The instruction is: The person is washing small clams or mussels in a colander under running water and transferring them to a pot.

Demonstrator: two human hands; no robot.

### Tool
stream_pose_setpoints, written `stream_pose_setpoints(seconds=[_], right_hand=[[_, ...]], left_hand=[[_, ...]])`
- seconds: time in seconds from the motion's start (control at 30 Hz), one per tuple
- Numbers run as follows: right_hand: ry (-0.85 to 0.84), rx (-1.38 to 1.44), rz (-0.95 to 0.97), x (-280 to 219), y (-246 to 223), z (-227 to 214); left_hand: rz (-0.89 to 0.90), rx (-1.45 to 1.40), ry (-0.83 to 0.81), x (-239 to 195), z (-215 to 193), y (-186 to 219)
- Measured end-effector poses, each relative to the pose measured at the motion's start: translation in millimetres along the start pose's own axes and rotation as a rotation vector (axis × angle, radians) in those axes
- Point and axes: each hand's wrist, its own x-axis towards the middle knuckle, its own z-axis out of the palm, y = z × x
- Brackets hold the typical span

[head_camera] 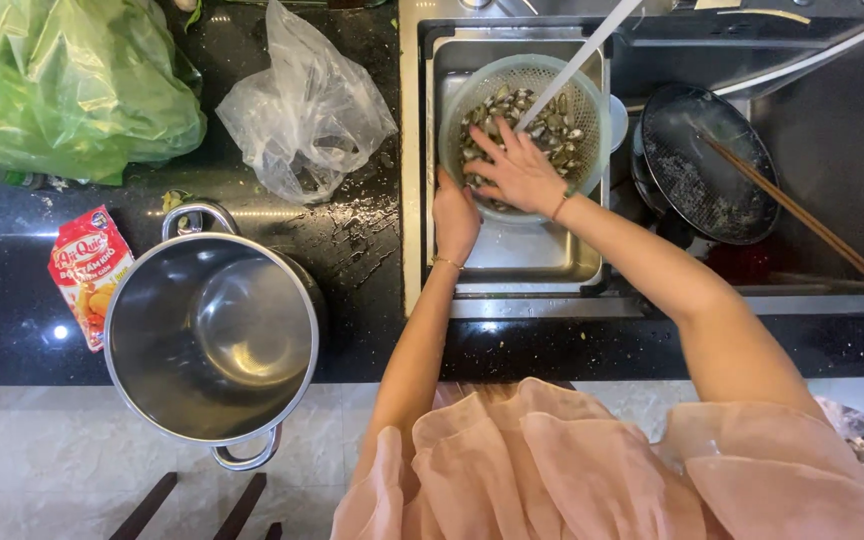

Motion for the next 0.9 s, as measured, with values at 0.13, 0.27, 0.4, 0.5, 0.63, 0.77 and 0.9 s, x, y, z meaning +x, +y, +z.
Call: stream_pose_setpoints(seconds=[0.13,0.27,0.4,0.5,0.63,0.77,0.9], right_hand=[[-0.002,-0.241,0.024,26,-4,-25],[0.001,-0.267,0.069,24,16,-29],[-0.084,-0.072,0.249,9,24,-51],[-0.113,-0.031,0.350,-12,49,-42],[-0.186,0.009,0.396,-25,33,-58],[-0.313,0.254,0.424,-39,5,-67],[-0.140,0.382,0.274,-38,5,-39]], left_hand=[[0.013,-0.012,0.003,1,-2,1],[-0.016,-0.003,-0.023,-1,-6,7],[-0.011,0.029,-0.019,0,-3,3],[-0.136,-0.027,-0.105,-1,-24,33],[0.019,0.039,-0.004,2,3,-4],[0.013,0.041,-0.013,2,5,-8],[0.006,0.070,-0.006,4,11,-14]])
